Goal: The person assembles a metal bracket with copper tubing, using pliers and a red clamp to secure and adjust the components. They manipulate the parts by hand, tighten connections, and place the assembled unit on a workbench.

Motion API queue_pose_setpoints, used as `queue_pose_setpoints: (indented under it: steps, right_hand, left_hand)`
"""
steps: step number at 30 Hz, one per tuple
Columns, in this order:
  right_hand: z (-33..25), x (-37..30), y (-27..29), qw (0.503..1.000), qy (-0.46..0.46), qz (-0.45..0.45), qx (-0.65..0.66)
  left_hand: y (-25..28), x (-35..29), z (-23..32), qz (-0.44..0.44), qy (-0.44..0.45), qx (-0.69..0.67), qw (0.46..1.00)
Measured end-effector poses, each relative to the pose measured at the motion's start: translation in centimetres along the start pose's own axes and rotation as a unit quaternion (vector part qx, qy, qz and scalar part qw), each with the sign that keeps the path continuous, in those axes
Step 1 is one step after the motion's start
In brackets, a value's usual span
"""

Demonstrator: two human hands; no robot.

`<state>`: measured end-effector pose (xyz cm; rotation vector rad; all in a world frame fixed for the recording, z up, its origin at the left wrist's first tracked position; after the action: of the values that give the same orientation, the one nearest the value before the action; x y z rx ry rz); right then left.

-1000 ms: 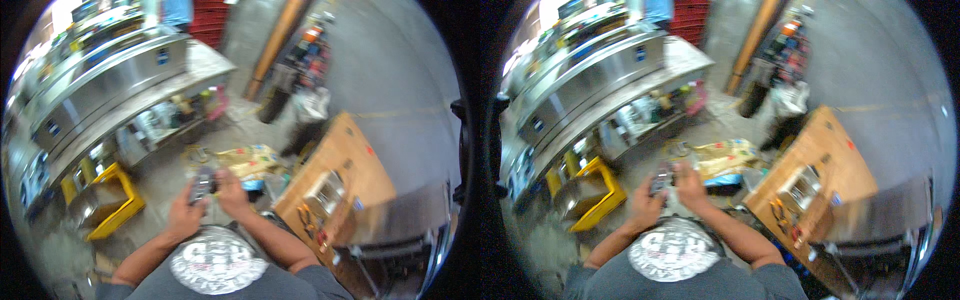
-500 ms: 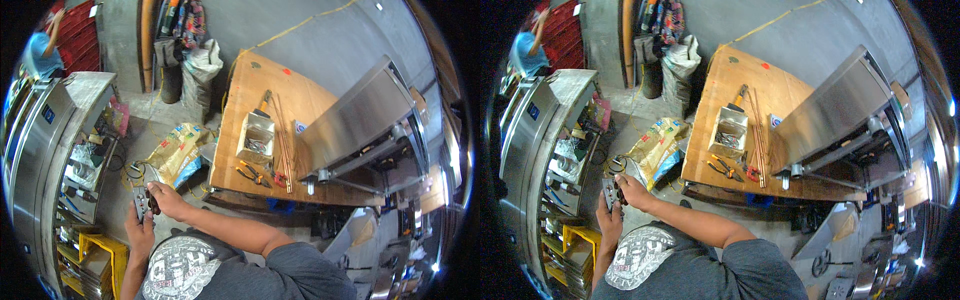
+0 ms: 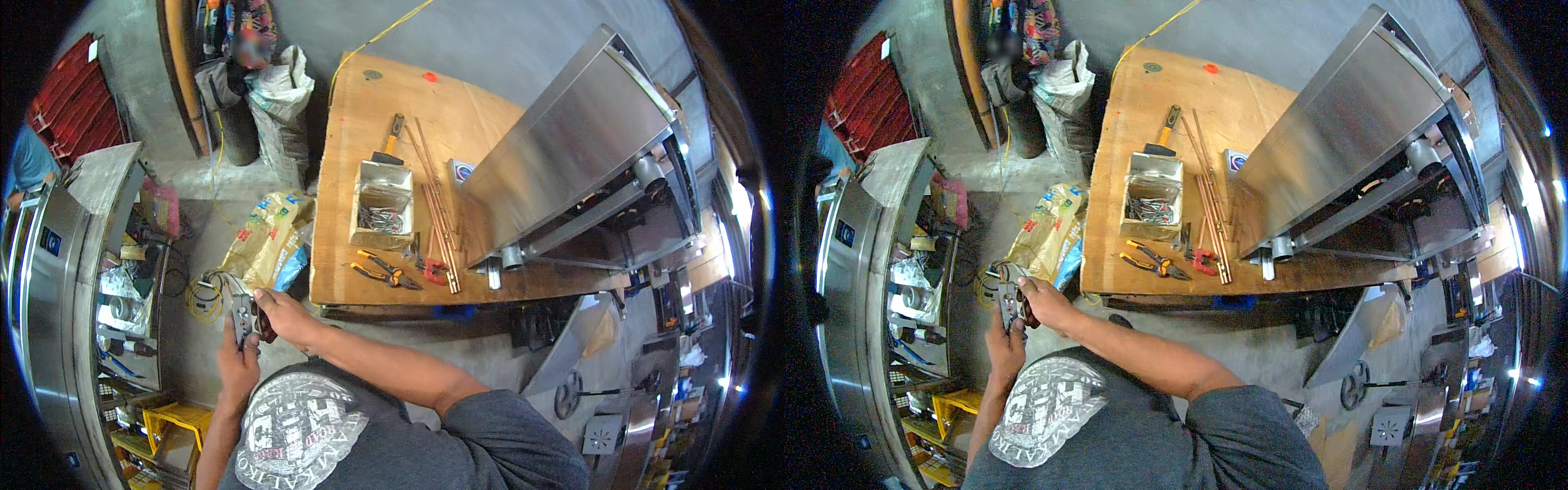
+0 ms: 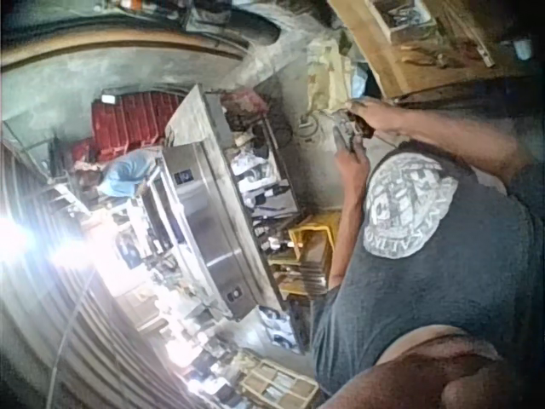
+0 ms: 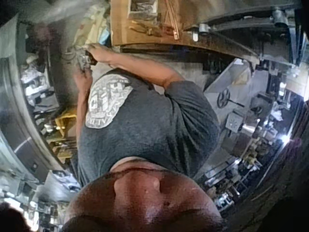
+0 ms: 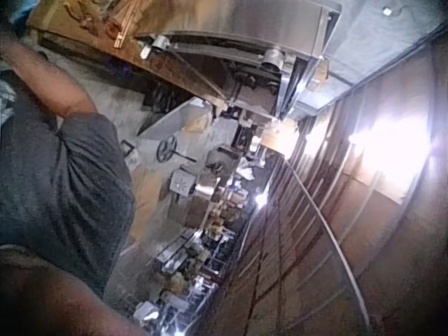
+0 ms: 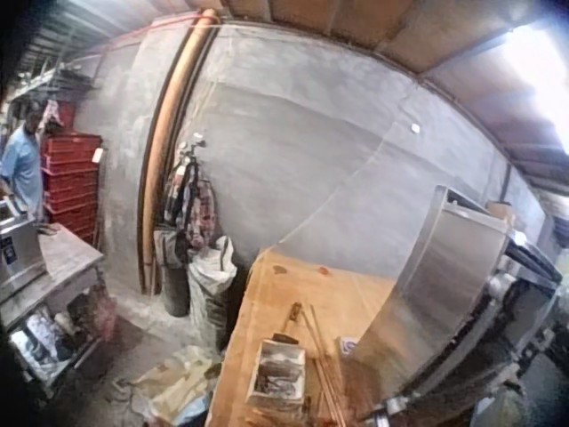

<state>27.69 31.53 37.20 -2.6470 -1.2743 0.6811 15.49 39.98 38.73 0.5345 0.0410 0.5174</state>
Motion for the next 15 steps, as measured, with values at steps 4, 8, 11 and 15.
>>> queue_pose_setpoints:
  steps: [4,8,11,15]
  right_hand:
    - [-1.9,0.0,3.3,0.999,-0.002,0.007,-0.045]
    - [-2.3,-0.1,11.1,0.939,0.135,0.071,-0.309]
    - [-8.8,-6.1,19.5,0.889,0.005,0.066,-0.453]
    - [-7.0,-10.3,32.0,0.768,-0.079,0.167,-0.614]
  left_hand:
    - [-2.8,2.1,0.0,-0.017,0.039,-0.04,0.998]
    - [-4.3,3.7,1.5,-0.029,0.13,-0.194,0.972]
    - [-4.3,4.3,2.9,0.005,0.197,-0.31,0.93]
    - [-3.6,6.4,8.0,0.046,0.234,-0.362,0.901]
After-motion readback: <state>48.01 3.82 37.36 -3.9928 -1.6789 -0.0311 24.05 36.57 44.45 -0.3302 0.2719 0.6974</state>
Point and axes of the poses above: each hand's wrist, its own x-axis towards the middle knuckle, its own y-axis out of the back of the hand, z = x × y, the point moved 3 cm from there along x, towards the middle knuckle, and after that the axes turned 2 degrees about -z, right-handed, at the moved point
